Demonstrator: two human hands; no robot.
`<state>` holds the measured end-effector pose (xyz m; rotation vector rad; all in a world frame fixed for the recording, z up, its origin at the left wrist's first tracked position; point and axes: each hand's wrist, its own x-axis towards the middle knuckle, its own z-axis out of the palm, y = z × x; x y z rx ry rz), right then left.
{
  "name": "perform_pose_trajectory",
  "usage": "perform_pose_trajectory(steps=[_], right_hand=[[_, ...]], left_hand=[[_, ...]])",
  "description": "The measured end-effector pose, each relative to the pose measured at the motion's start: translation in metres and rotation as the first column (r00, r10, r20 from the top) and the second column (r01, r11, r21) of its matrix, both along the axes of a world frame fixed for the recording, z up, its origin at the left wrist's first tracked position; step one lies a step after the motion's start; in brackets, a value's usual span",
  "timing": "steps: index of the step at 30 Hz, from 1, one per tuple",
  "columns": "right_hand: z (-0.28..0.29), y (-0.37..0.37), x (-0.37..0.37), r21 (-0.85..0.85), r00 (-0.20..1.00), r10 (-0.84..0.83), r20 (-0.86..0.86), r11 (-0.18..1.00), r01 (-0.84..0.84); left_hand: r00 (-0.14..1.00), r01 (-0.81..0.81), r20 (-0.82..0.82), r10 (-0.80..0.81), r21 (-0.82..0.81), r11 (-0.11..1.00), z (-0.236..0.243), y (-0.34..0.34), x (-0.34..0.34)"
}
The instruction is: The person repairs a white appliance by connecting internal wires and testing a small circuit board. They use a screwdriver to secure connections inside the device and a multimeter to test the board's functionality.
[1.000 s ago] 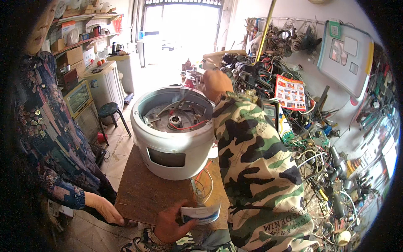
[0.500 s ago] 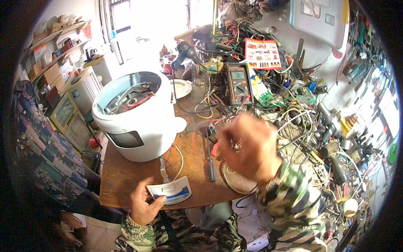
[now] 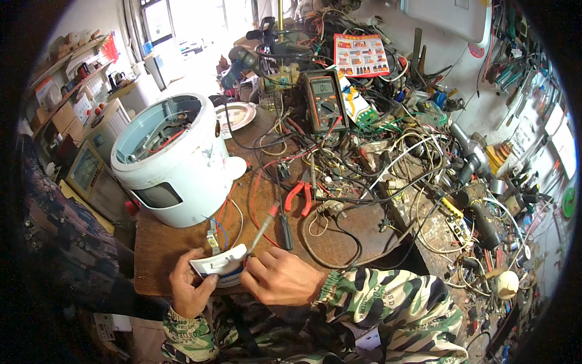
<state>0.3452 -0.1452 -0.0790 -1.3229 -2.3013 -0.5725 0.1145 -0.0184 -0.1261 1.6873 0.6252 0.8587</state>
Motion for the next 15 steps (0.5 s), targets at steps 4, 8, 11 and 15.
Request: perform_pose_trajectory(steps=[4, 8, 11, 15], right_hand=[[0.009, 0.001, 0.005, -0.158, 0.932, -0.012, -0.361, 0.986, -0.048], [0.032, 0.023, 0.051, -0.307, 0.843, -0.378, -0.382, 0.913, 0.270], [0.028, 0.060, 0.099, -0.399, 0.756, -0.564, -0.332, 0.810, 0.429], [0.000, 0.139, 0.103, -0.430, 0.680, -0.720, -0.139, 0.663, 0.613]], left_hand=[[1.000, -0.016, -0.011, 0.016, -0.001, 1.000, 0.001, -0.002, -0.006], [0.999, -0.025, -0.024, 0.026, 0.018, 1.000, 0.005, -0.003, -0.008], [1.000, 0.024, -0.008, -0.024, 0.005, 1.000, 0.001, 0.002, 0.001], [1.000, -0.011, -0.006, 0.011, -0.002, 1.000, 0.000, 0.001, -0.002]])
